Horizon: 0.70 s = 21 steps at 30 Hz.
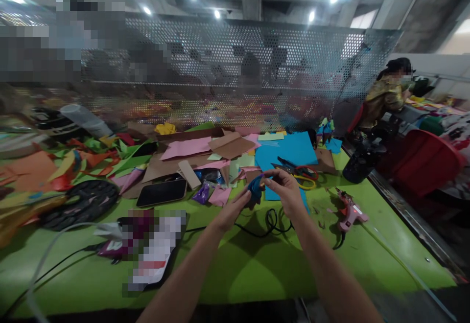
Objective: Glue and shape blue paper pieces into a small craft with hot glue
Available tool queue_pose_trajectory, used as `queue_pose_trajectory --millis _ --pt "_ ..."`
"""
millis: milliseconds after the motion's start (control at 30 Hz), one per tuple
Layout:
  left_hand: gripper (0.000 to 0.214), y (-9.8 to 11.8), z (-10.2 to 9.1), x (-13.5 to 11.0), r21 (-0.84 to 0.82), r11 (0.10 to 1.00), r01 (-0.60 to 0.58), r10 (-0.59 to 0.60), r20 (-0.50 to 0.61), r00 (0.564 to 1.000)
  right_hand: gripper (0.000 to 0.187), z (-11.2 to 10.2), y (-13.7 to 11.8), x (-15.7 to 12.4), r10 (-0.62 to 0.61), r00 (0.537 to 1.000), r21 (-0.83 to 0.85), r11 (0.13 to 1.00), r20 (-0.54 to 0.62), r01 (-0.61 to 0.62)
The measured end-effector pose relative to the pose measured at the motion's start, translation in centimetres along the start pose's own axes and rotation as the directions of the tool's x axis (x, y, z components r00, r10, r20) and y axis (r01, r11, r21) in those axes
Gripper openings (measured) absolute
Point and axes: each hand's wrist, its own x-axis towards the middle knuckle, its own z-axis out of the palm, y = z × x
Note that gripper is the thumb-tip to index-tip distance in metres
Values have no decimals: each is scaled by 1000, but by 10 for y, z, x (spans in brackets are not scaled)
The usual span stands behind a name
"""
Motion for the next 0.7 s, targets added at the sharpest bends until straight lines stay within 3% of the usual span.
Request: queue_pose_trajectory --millis 100,467,600,700 --pt "79 0 1 0 103 995 4 -1 -25 1000 30 2 0 -1 -24 999 -23 999 -41 23" --pt "60 6 8 1 324 913 -248 221 116 968 30 5 7 -3 -82 989 -112 991 -125 68" --pt "62 5 9 1 367 907 -206 189 83 978 25 2 10 -4 -151 982 -199 972 -115 126" --pt "67 5 9 -1 294 948 -121 115 37 993 27 -1 9 -3 -160 982 -249 959 -100 131"
